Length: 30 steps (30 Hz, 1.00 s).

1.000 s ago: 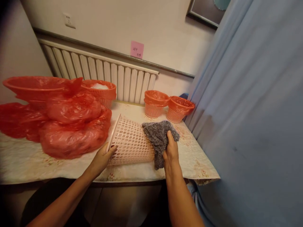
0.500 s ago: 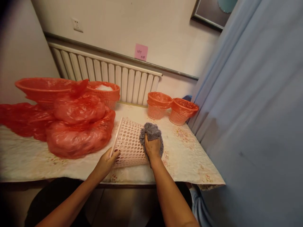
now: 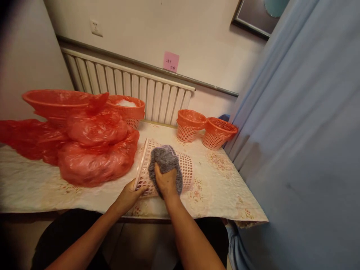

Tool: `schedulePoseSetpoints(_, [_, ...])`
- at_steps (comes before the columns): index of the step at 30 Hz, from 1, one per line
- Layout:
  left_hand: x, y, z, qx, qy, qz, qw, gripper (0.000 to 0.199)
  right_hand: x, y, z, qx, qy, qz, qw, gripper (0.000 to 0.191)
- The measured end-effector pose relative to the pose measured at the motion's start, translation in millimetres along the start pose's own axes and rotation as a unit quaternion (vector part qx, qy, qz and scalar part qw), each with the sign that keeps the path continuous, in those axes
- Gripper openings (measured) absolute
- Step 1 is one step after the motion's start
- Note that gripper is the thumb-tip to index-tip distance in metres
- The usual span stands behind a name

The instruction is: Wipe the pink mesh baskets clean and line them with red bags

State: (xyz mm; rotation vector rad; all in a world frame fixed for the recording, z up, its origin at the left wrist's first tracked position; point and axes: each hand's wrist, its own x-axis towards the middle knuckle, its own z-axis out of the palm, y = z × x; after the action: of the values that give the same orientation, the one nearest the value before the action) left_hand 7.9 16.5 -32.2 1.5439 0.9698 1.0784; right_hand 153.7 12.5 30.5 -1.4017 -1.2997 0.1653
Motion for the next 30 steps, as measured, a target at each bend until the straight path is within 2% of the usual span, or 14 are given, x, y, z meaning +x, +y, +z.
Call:
schedulePoseSetpoints(3, [-1.5, 0.0, 0.3, -0.032, -0.010, -0.001, 0.999, 0.038, -19.0, -15.2, 18.7, -0.010, 0.005, -0.022, 1.000, 0.033])
schedulePoseSetpoints(5, [-2.6, -0.8, 0.2, -0.046, -0.018, -0.006, 0.999, 0.039, -23.2, -13.1, 23.5, -0.022, 0.013, -0.055, 0.998, 0.038])
schedulePoseSetpoints(7, [-3.3, -1.4, 0.4, -0.045, -0.017, -0.013, 0.999, 0.040, -20.0, -3.9, 22.0, -0.018, -0.009, -0.092, 0.996, 0.038])
schedulePoseSetpoints(9, [-3.4, -1.2, 0.9, -0.028, -0.011, -0.014, 0.999, 0.039, -11.7, 8.0, 15.9, -0.009, -0.033, -0.110, 0.993, 0.038])
schedulePoseSetpoints(15, [-3.9, 1.5, 0.9, 0.016, -0.015, -0.018, 1.000, 0.039, 14.6, 44.5, -18.3, -0.019, -0.048, -0.091, 0.995, 0.032])
schedulePoseSetpoints(17, [-4.7, 1.6, 1.7, 0.020, -0.019, -0.013, 1.000, 0.039, 17.9, 59.0, -32.3, -0.039, -0.029, -0.090, 0.995, 0.030])
schedulePoseSetpoints(21, [-7.3, 1.0, 6.3, 0.024, -0.029, 0.002, 0.999, 0.041, 13.1, 86.0, -53.5, -0.098, 0.048, -0.054, 0.993, 0.032])
schedulePoseSetpoints(25, [-10.7, -4.0, 5.7, 0.034, -0.041, -0.005, 0.999, 0.042, 3.2, 97.6, -59.4, -0.117, 0.092, -0.016, 0.989, 0.032])
schedulePoseSetpoints(30, [-15.9, -25.8, -7.2, 0.054, -0.074, -0.006, 0.996, 0.043, 6.3, 99.6, -56.2, -0.104, 0.094, -0.017, 0.990, 0.032])
